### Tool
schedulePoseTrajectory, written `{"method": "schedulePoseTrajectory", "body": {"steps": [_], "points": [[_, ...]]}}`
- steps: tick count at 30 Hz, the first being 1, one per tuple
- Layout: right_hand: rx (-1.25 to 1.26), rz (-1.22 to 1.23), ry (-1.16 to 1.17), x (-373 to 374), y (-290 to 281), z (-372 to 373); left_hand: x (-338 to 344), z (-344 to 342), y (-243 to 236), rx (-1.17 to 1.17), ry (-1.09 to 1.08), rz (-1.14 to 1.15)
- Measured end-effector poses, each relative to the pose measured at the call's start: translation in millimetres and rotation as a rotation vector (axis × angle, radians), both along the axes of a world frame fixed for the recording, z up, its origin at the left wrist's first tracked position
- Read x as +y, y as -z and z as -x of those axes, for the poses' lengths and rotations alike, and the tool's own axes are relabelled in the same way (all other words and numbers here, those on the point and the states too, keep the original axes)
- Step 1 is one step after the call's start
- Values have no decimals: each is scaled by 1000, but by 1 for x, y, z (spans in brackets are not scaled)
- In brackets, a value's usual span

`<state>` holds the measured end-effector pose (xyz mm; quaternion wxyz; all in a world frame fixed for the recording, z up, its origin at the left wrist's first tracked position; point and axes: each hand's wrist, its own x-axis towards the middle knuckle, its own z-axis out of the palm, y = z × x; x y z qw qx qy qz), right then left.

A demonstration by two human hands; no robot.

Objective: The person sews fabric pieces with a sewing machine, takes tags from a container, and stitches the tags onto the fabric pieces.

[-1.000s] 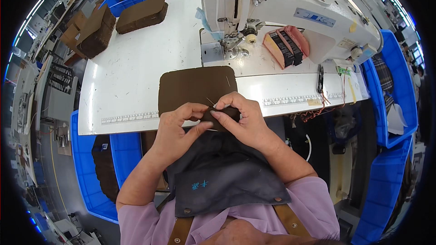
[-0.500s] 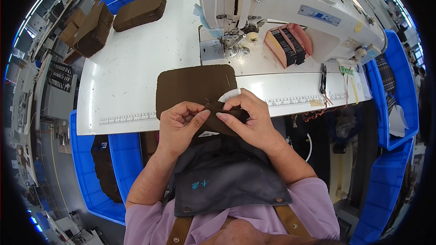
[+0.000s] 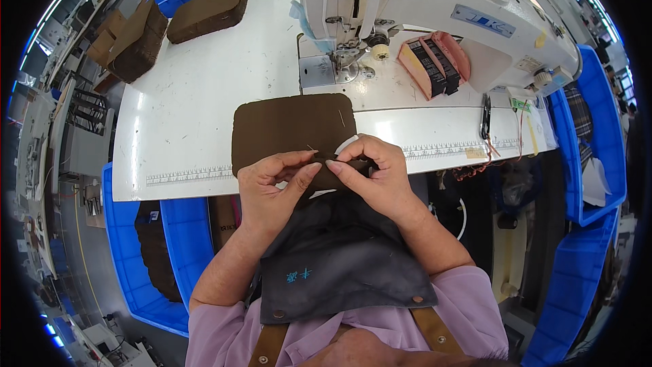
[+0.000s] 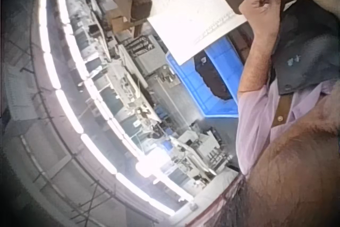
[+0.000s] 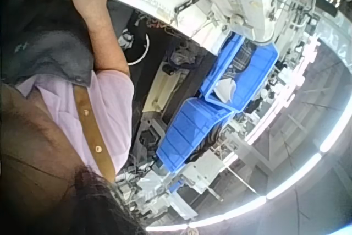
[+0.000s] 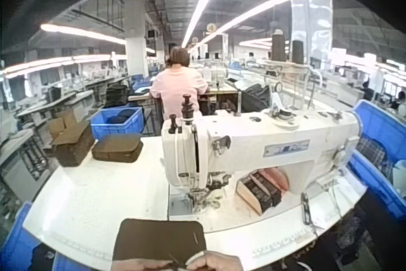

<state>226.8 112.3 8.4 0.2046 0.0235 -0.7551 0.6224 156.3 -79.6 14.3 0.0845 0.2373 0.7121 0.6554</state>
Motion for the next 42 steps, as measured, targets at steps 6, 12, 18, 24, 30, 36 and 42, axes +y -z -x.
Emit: {"method": "schedulePoseTrajectory", "body": {"steps": [6,12,18,24,30,36,42], "points": [[1,-8,31,0,-1,1,3,0,-3,51,-15,17],[19,-16,39,0,1,2,5,-1,-3,46,-24,16],[20,-33,42,2,5,3,7,-1,-6,197,-41,100],[56,-79,41,2,-2,3,9,-1,-8,279,-57,131],[17,-107,28,5,-3,3,3,-1,-1,38,-18,28],[-52,34,40,29,11,-9,-1,4,1,-204,3,-136],[-157,66,-8,37,-1,-20,-1,1,-5,-189,4,-105]]}}
